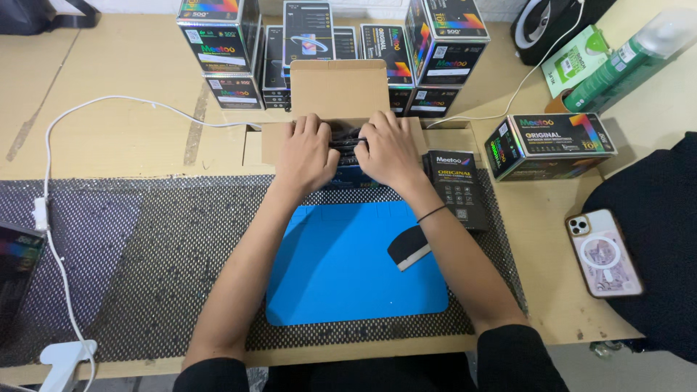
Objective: The person repeatedly unpacks Meetoo-branded smartphone LCD screen assemblies from their packaging. They remove each screen from a plastic bag, briefly display the front and back, and place the screen back into the box. The process is repeated multiple times with different units.
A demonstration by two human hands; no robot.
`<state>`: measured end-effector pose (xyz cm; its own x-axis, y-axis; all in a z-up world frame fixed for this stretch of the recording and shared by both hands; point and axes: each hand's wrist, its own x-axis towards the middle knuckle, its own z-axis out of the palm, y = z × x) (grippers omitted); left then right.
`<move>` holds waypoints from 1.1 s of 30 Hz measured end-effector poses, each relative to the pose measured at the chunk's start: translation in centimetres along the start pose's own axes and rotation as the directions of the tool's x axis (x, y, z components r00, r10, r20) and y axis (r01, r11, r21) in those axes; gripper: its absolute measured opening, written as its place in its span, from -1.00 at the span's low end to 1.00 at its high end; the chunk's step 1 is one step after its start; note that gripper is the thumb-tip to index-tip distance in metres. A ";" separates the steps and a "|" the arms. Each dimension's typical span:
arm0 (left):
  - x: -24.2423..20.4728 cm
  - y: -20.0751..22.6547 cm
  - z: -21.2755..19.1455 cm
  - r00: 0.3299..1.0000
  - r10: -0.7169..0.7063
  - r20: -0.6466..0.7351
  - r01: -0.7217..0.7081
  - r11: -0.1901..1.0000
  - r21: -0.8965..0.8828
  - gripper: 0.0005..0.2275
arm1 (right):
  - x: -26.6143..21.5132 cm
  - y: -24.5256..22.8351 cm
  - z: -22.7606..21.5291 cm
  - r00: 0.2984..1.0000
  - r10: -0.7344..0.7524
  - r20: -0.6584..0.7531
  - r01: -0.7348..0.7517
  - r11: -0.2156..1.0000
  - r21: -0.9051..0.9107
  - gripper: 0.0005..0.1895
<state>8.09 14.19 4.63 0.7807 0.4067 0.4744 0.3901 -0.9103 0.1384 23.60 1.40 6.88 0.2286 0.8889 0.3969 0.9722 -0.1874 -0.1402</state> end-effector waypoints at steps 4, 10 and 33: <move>-0.2 0.1 0.8 0.990 0.064 -0.126 -0.057 0.997 0.059 -0.82 | -0.6 0.1 0.2 0.989 -0.084 -0.126 0.084 0.996 -0.007 -0.83; -0.7 -0.4 0.2 0.978 0.126 -0.169 -0.124 0.992 0.024 -0.84 | -1.2 0.3 0.8 0.968 -0.093 -0.231 0.099 0.995 0.012 -0.78; -1.3 1.0 -0.5 0.997 0.072 0.019 -0.074 0.994 0.083 -0.59 | -3.9 -2.0 -4.0 0.987 -0.156 -0.045 0.160 0.981 0.110 -0.46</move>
<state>7.23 12.74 4.58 0.8162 0.3412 0.4662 0.3706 -0.9283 0.0307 20.97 -3.35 9.26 0.0757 0.8878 0.4540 0.9848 0.0048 -0.1736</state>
